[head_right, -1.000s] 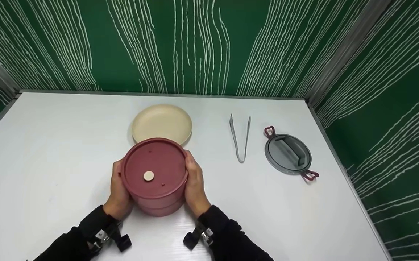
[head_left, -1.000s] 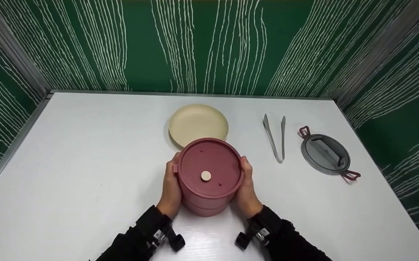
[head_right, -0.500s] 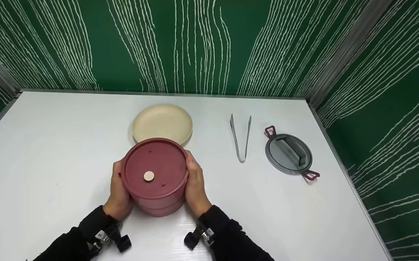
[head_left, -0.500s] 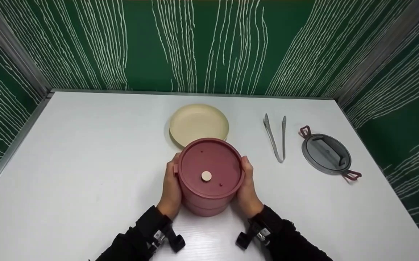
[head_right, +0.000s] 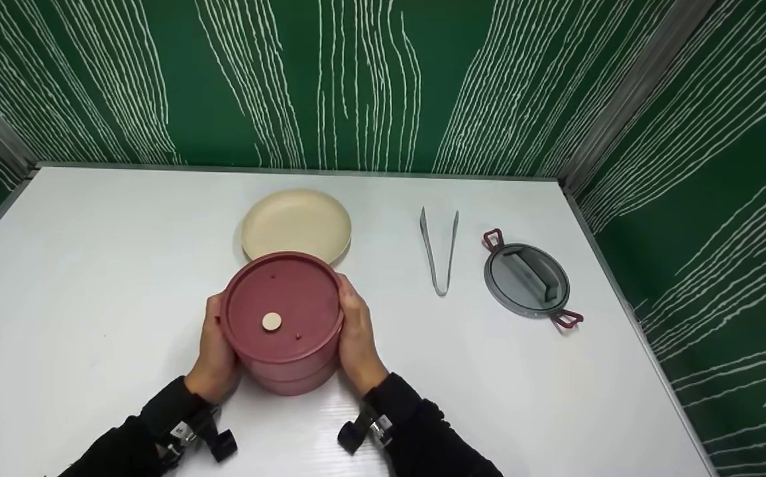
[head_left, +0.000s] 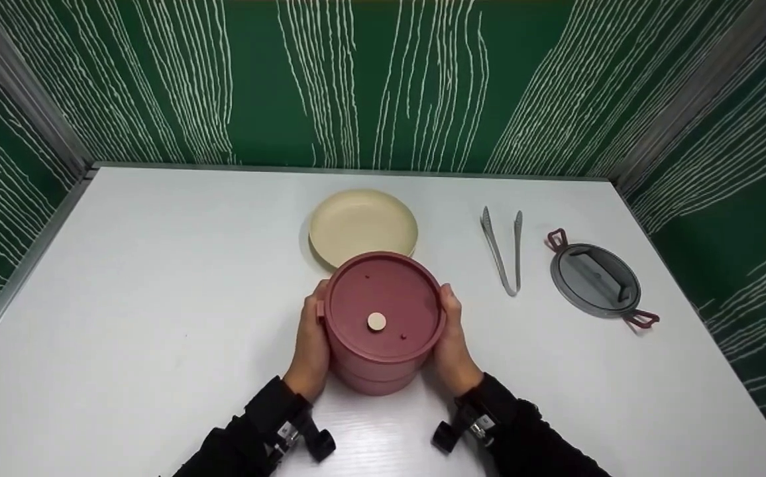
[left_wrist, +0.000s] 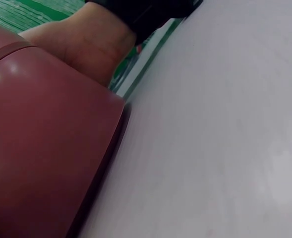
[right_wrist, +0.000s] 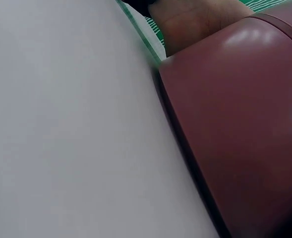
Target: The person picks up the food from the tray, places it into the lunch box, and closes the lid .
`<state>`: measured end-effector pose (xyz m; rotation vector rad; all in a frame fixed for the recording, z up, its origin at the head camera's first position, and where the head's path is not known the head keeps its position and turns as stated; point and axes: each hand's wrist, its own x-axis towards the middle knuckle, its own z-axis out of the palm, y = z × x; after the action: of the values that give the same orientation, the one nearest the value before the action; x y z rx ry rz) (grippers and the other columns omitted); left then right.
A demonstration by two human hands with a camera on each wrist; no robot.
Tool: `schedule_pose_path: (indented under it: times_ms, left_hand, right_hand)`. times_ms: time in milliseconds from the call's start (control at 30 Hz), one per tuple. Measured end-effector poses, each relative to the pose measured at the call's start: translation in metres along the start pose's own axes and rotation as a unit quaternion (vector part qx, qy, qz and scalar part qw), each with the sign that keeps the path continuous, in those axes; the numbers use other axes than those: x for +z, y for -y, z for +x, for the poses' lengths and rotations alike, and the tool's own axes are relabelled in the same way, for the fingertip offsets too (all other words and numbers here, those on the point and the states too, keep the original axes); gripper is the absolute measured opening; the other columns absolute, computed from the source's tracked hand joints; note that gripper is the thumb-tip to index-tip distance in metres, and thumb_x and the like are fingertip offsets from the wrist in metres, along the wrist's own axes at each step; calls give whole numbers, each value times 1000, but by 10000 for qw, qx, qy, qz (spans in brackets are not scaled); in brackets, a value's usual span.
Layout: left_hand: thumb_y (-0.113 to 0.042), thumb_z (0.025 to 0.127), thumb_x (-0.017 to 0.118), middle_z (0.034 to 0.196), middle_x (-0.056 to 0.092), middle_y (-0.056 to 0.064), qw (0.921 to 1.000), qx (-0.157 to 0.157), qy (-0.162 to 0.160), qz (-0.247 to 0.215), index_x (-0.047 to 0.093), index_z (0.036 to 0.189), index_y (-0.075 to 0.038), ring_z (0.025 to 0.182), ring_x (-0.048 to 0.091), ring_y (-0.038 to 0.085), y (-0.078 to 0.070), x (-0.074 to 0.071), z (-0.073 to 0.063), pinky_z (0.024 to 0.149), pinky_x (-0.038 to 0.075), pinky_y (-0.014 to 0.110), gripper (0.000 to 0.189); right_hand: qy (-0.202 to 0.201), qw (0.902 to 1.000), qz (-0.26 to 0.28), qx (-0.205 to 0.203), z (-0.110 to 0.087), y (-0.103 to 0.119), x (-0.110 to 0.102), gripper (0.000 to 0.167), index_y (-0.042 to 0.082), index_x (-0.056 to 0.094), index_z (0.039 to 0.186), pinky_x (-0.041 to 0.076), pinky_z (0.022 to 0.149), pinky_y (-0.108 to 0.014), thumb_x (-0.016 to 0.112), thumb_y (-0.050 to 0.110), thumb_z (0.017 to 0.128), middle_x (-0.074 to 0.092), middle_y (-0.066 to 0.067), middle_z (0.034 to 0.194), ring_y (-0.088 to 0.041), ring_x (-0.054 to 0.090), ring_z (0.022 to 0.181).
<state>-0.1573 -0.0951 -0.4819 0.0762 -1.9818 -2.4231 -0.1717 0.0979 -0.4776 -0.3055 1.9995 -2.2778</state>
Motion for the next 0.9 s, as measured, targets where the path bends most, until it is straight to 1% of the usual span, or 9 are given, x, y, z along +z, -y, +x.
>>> schedule_pose_path:
  times_ms: [100,167,233,333,433,533,600,733,900]
  left_hand:
    - [-43,97,17,140,36,-12,9999,-73,81,9,44,131,-33,135,21,4,-3,-2,-1,113,11,35,45]
    - [-42,97,17,142,34,-10,9999,-104,107,38,43,133,-32,136,20,5,-4,-3,-1,113,11,35,46]
    - [-45,97,17,146,29,-9,9998,-108,127,96,38,136,-32,137,16,4,2,-7,2,114,10,35,46]
    - [-44,98,15,144,34,-5,9994,65,285,166,41,135,-28,136,21,5,2,-10,5,114,13,35,48]
    - [-39,100,14,136,45,-5,9982,303,464,222,48,129,-26,132,30,6,0,-11,7,112,17,34,47]
    - [-35,100,17,126,52,-4,9962,548,566,371,53,123,-25,126,39,7,-3,-13,10,109,24,34,44]
    - [-33,100,20,120,56,-2,9945,724,564,506,57,118,-23,120,44,10,-4,-13,12,106,29,34,42]
    - [-32,99,25,110,59,1,9921,923,489,701,61,111,-19,111,50,13,-7,-15,17,100,35,32,40]
    - [-37,100,25,113,60,-4,9862,1027,393,1240,60,114,-22,113,51,10,-11,-20,20,102,35,31,41]
  right_hand:
    - [68,9999,-75,-14,1,0,-1,67,19,45,132,17,109,-35,13,60,91,45,-4,131,-15,35,126]
    - [140,9998,-103,-28,2,1,-2,66,19,45,132,17,109,-35,13,60,91,45,-3,131,-14,35,126]
    - [254,9996,-133,-39,3,4,-2,65,19,45,132,19,108,-34,13,59,92,45,-4,131,-15,36,125]
    - [412,9989,-200,-62,4,8,-3,62,18,45,133,22,107,-33,11,53,94,46,-4,130,-15,37,125]
    - [552,9982,-233,-90,5,10,-5,58,17,44,133,23,107,-31,10,47,96,44,-5,131,-16,37,125]
    - [648,9975,-258,-137,5,12,-8,57,16,43,134,22,108,-30,13,46,96,43,-5,132,-16,36,126]
    - [699,9970,-286,-189,5,14,-9,56,16,42,135,23,108,-29,14,45,96,43,-4,133,-15,36,126]
    - [790,9960,-300,-298,7,17,-11,55,16,39,138,25,108,-25,14,42,97,42,-3,137,-14,34,129]
    - [1052,9919,-406,-588,13,27,-14,58,11,42,135,35,103,-31,5,37,98,48,-8,133,-22,42,125]
